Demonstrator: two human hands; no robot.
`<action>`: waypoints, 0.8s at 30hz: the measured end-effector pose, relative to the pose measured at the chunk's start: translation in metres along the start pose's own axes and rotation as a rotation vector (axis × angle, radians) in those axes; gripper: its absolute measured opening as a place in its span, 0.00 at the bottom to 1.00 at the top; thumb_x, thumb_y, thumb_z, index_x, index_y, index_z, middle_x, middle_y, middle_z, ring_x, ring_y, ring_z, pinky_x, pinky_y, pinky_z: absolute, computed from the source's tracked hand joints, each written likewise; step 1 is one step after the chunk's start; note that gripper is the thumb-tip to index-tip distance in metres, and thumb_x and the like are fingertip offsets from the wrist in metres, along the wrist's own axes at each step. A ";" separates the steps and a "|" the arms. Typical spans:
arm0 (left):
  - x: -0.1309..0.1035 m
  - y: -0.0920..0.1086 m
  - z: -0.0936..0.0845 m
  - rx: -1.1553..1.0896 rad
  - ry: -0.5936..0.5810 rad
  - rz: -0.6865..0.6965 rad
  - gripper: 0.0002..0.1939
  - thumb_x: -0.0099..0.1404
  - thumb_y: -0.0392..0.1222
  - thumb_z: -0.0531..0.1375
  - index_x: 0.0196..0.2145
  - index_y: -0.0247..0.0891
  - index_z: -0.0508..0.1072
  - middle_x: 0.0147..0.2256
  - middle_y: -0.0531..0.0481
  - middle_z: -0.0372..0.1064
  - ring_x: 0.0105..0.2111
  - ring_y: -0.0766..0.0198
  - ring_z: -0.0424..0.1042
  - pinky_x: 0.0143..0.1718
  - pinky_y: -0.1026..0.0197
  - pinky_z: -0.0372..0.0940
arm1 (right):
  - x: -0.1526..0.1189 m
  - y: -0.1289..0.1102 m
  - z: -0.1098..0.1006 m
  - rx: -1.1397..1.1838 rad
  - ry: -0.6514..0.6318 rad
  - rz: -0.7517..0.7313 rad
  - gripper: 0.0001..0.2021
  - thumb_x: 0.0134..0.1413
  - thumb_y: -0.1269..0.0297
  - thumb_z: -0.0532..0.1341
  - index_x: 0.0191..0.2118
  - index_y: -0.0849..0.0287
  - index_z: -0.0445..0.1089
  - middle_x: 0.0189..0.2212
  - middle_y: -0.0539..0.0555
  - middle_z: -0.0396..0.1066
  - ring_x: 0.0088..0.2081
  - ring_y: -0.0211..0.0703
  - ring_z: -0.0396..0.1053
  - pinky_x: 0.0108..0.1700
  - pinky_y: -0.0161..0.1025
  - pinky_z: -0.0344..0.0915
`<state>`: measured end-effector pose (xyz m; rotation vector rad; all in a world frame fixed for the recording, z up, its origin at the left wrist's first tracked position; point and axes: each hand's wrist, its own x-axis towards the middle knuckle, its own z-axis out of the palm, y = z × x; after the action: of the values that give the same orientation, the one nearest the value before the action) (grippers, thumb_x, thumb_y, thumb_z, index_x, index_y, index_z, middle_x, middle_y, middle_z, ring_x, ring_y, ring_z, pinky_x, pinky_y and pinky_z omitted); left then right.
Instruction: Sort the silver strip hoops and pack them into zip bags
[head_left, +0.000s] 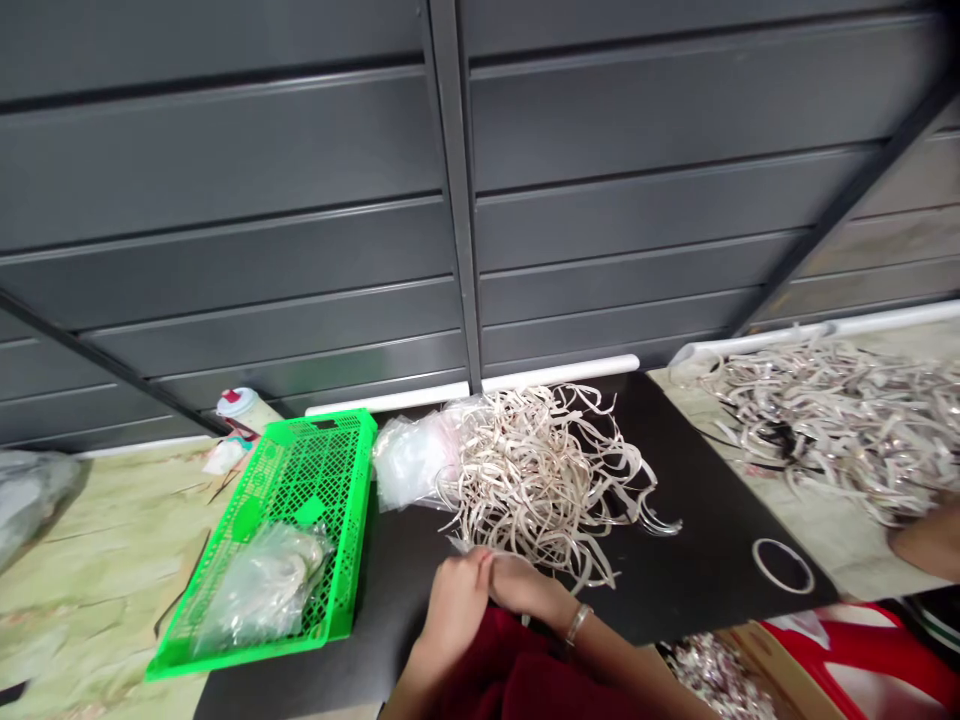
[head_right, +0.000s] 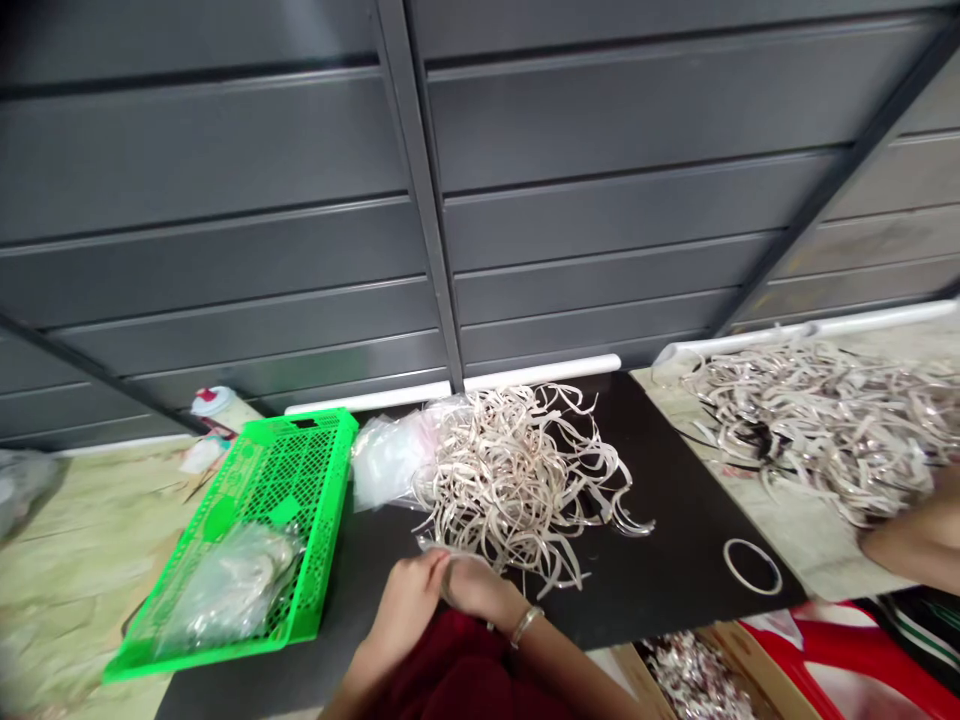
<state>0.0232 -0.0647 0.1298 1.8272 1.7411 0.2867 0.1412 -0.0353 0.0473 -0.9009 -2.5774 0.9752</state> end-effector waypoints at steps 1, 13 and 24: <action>0.001 -0.006 -0.002 -0.043 0.001 -0.030 0.19 0.66 0.40 0.45 0.35 0.39 0.76 0.31 0.44 0.78 0.29 0.59 0.76 0.33 0.63 0.64 | -0.002 -0.005 -0.006 0.036 0.002 -0.008 0.13 0.63 0.70 0.51 0.32 0.64 0.71 0.33 0.54 0.73 0.36 0.40 0.70 0.43 0.36 0.67; -0.005 -0.037 -0.018 -0.392 -0.052 -0.047 0.11 0.56 0.46 0.57 0.24 0.37 0.74 0.21 0.51 0.73 0.23 0.61 0.71 0.26 0.64 0.59 | -0.035 -0.032 -0.046 -0.146 0.088 0.187 0.10 0.60 0.69 0.54 0.35 0.58 0.73 0.33 0.54 0.76 0.34 0.43 0.72 0.36 0.35 0.61; -0.012 -0.019 -0.035 -0.578 0.252 0.218 0.18 0.66 0.49 0.50 0.30 0.38 0.74 0.34 0.45 0.72 0.34 0.59 0.70 0.36 0.61 0.63 | -0.050 -0.038 -0.093 -0.009 0.483 0.019 0.07 0.61 0.66 0.56 0.37 0.56 0.72 0.30 0.53 0.75 0.32 0.40 0.71 0.36 0.35 0.64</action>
<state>-0.0129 -0.0677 0.1506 1.5868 1.4059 1.0311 0.2014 -0.0409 0.1414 -1.0183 -2.1686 0.6498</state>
